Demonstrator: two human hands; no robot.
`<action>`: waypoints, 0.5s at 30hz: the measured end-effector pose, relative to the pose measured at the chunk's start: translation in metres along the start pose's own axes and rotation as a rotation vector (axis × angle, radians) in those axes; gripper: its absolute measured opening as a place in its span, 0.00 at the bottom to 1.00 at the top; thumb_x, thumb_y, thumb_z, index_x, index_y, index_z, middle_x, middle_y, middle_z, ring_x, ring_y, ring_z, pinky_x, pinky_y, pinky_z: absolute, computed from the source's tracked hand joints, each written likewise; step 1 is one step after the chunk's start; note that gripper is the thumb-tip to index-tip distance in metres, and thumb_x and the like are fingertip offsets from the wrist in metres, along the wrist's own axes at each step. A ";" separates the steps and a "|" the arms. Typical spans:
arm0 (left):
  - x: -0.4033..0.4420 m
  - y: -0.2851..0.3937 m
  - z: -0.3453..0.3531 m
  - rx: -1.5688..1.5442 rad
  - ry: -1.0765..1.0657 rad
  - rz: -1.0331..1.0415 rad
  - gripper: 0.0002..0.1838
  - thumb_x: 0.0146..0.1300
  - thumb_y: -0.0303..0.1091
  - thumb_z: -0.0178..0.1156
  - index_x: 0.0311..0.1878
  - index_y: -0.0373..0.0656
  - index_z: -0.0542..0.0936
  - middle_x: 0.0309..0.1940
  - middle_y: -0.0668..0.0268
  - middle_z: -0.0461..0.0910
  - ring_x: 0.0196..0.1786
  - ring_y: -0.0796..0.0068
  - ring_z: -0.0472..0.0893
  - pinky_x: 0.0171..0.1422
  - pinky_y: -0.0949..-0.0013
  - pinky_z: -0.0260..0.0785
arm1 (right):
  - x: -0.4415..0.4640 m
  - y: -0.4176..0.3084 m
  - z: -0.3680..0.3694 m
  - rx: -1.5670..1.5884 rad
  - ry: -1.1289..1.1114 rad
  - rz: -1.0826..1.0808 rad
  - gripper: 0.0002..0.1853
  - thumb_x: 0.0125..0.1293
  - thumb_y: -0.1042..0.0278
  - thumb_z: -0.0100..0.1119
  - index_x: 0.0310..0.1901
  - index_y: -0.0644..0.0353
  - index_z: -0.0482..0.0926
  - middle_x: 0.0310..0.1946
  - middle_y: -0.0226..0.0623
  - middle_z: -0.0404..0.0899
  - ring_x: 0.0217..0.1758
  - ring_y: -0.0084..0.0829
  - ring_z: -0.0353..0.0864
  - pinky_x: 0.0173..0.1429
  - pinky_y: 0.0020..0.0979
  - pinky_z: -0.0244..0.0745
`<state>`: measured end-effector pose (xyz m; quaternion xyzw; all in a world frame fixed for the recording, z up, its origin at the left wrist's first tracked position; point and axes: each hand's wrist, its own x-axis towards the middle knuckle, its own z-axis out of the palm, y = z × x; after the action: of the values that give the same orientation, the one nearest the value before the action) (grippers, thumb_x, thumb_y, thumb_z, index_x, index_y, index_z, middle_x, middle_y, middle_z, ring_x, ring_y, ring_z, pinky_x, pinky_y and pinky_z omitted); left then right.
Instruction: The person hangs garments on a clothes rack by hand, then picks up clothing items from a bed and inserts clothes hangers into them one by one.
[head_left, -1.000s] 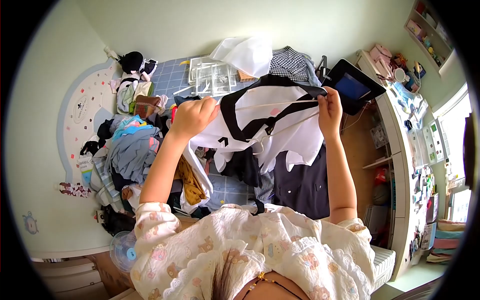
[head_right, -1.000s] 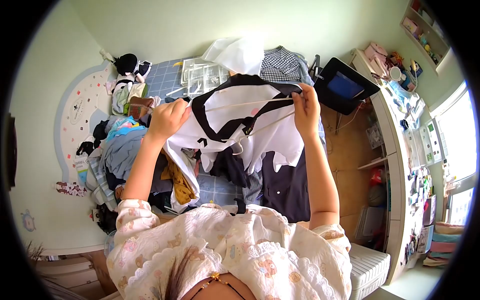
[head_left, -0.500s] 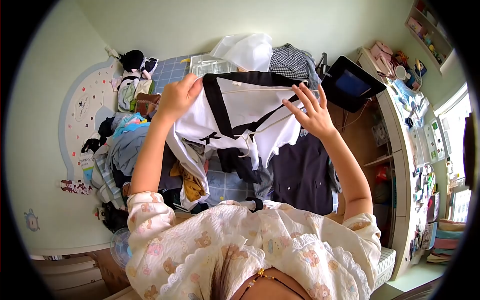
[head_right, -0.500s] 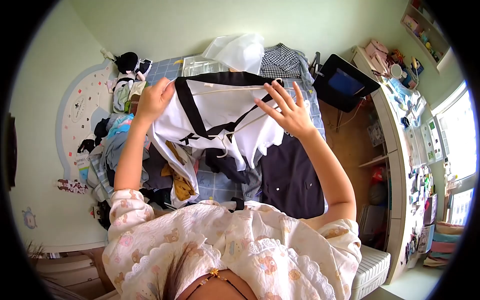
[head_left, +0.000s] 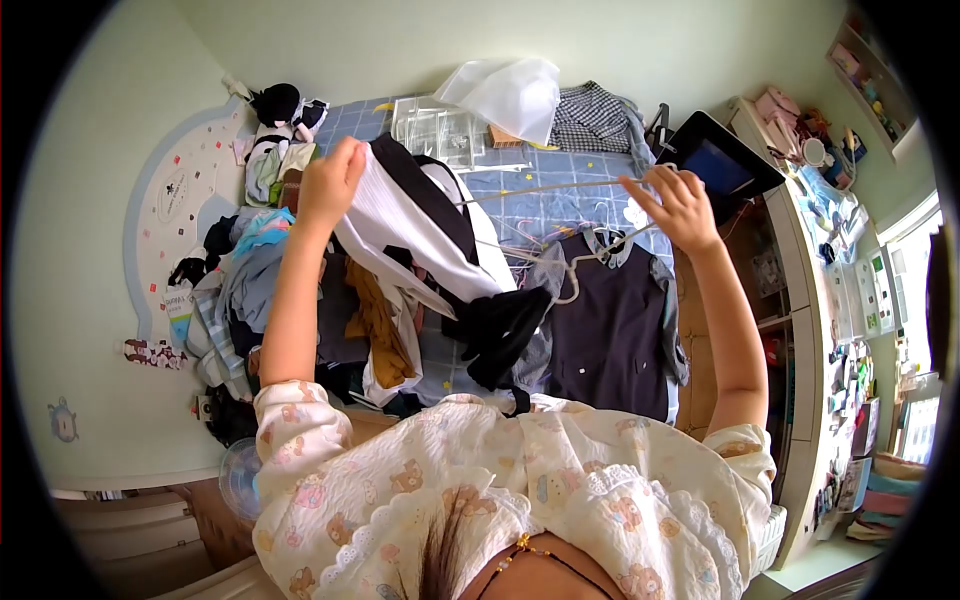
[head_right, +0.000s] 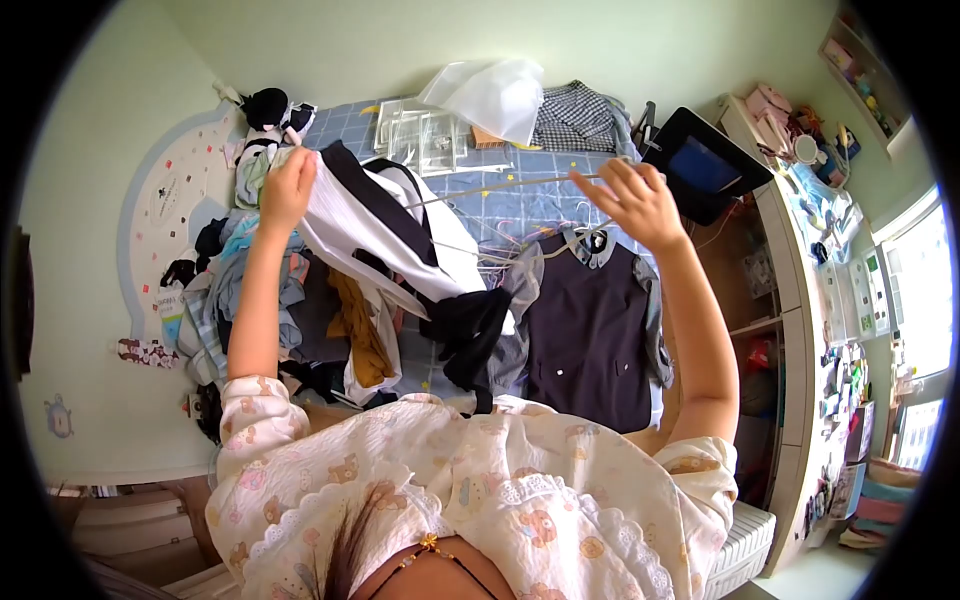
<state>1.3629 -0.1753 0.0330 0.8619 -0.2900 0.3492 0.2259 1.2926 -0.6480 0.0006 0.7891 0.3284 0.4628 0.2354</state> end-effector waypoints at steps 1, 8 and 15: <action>0.002 0.000 -0.005 -0.021 -0.023 -0.082 0.10 0.68 0.37 0.52 0.35 0.41 0.73 0.16 0.53 0.72 0.21 0.50 0.75 0.23 0.57 0.62 | -0.007 0.004 0.001 -0.026 0.019 0.011 0.29 0.58 0.70 0.57 0.63 0.39 0.70 0.42 0.24 0.73 0.49 0.23 0.73 0.49 0.29 0.67; 0.015 -0.021 -0.016 0.039 0.049 -0.171 0.12 0.69 0.38 0.51 0.33 0.39 0.71 0.16 0.51 0.70 0.20 0.49 0.72 0.23 0.58 0.59 | -0.052 -0.002 -0.002 -0.054 -0.091 0.276 0.23 0.57 0.67 0.54 0.57 0.45 0.76 0.38 0.25 0.72 0.49 0.24 0.72 0.49 0.32 0.65; 0.014 -0.017 -0.012 -0.016 -0.140 -0.217 0.11 0.69 0.38 0.51 0.36 0.38 0.73 0.18 0.51 0.71 0.22 0.51 0.73 0.26 0.60 0.62 | -0.099 0.005 -0.008 0.194 -0.517 -0.033 0.26 0.54 0.68 0.53 0.58 0.44 0.75 0.39 0.27 0.74 0.50 0.25 0.70 0.49 0.28 0.66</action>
<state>1.3771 -0.1606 0.0480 0.9086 -0.2128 0.2596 0.2484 1.2521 -0.7237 -0.0491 0.8943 0.3132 0.2084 0.2421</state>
